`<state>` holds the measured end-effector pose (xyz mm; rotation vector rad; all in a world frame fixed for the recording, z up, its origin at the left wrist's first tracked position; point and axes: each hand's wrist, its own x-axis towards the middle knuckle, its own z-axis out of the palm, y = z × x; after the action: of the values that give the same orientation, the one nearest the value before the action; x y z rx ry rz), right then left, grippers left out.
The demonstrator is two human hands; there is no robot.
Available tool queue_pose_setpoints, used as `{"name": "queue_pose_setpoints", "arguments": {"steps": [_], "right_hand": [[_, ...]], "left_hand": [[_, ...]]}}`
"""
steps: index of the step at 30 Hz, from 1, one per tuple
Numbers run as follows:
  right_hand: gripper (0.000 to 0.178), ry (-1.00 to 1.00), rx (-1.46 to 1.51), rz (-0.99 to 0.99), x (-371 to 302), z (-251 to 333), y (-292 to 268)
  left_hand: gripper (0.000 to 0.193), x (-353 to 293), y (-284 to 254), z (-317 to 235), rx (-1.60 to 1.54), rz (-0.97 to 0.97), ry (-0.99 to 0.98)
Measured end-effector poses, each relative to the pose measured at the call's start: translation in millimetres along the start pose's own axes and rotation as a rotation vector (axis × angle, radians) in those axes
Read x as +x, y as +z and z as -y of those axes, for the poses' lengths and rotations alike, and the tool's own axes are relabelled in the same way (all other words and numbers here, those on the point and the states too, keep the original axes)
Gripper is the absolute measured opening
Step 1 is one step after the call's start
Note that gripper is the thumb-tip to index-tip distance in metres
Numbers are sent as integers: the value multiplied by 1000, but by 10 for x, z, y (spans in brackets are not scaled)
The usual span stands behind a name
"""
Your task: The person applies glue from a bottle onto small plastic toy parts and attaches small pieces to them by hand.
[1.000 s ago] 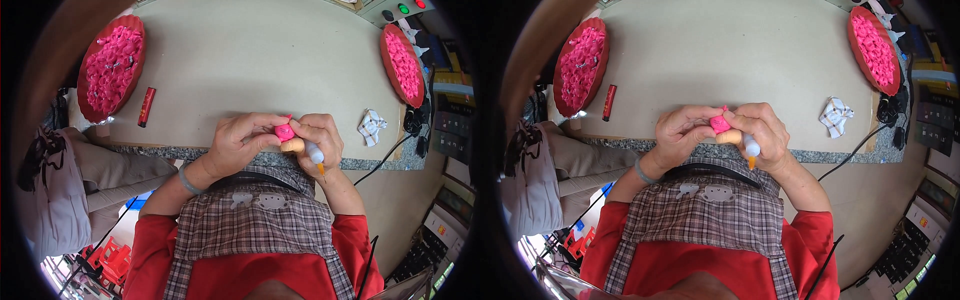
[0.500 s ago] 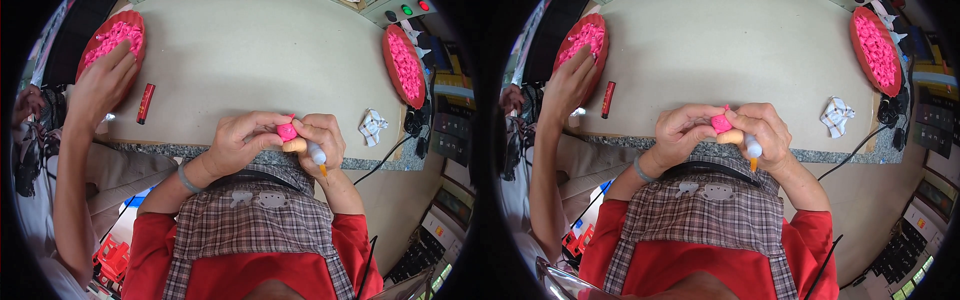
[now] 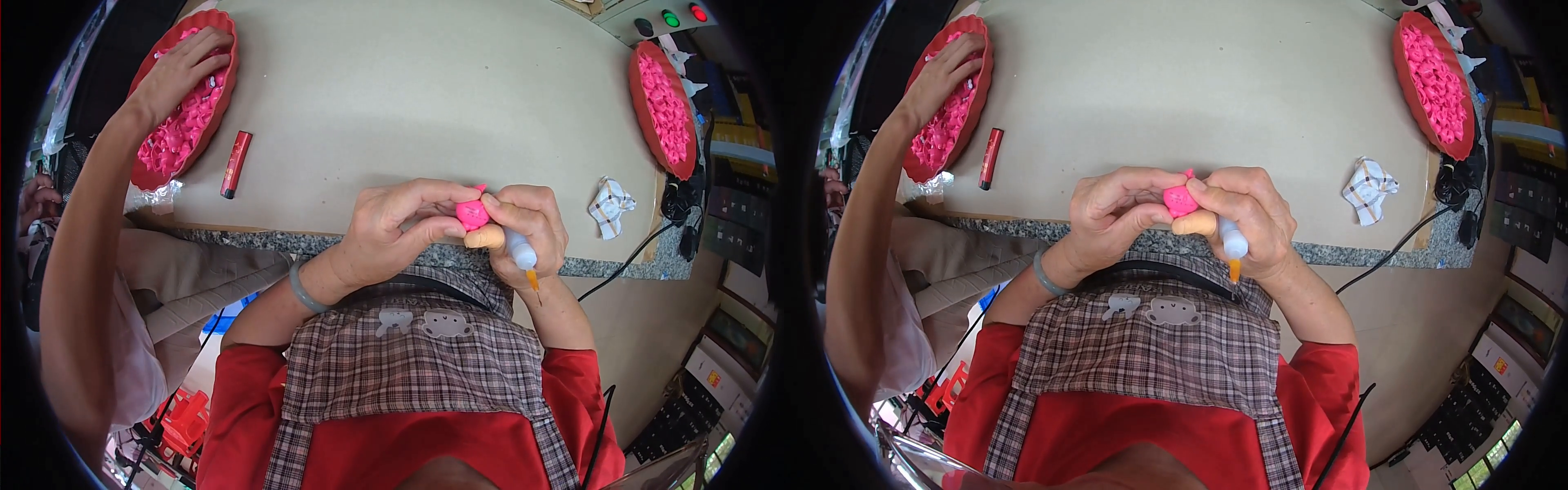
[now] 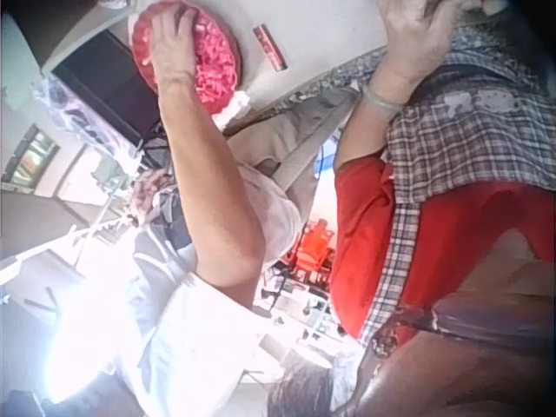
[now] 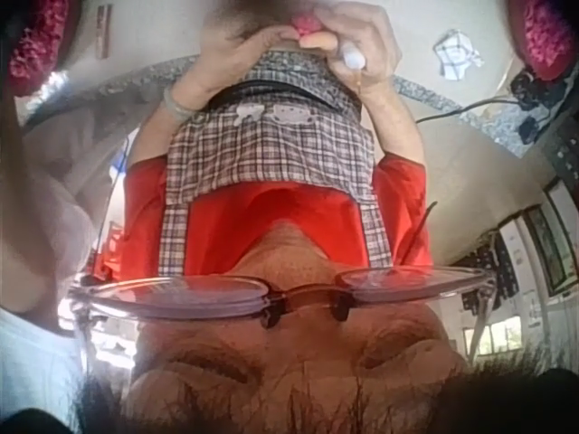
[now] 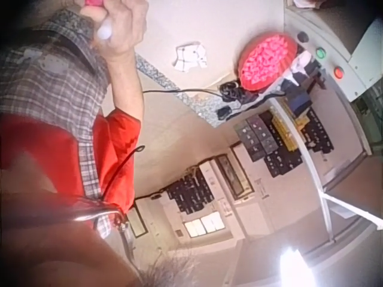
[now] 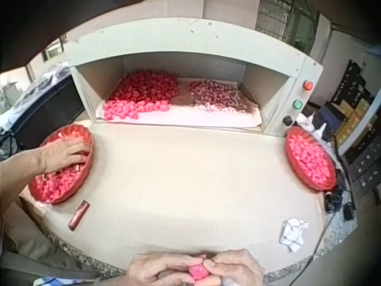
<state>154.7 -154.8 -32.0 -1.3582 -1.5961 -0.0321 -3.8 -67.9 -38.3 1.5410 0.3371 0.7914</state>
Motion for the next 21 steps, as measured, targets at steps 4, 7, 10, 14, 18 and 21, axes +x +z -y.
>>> {"name": "queue_pose_setpoints", "arguments": {"steps": [4, 7, 10, 14, 18, 21], "right_hand": [[35, 10, -5, 5, -8, 3, -3], [35, 11, -21, 7, -8, 14, -4], [35, 16, -18, 1, -19, 11, 0], [35, 15, -11, 1, -17, 6, -4], [36, 26, 3, 1, -1, 1, -4], [36, 45, 26, -3, 18, -11, -2]], "left_hand": [[26, -4, -1, -7, -27, 7, -11], [26, -13, -1, -5, -28, 10, -13], [26, -16, 5, 6, -33, 11, -11], [26, -10, 3, 6, -46, 17, -17], [27, 3, 1, 9, -43, 18, -11], [27, 4, 4, 24, -74, 5, -22]]}}
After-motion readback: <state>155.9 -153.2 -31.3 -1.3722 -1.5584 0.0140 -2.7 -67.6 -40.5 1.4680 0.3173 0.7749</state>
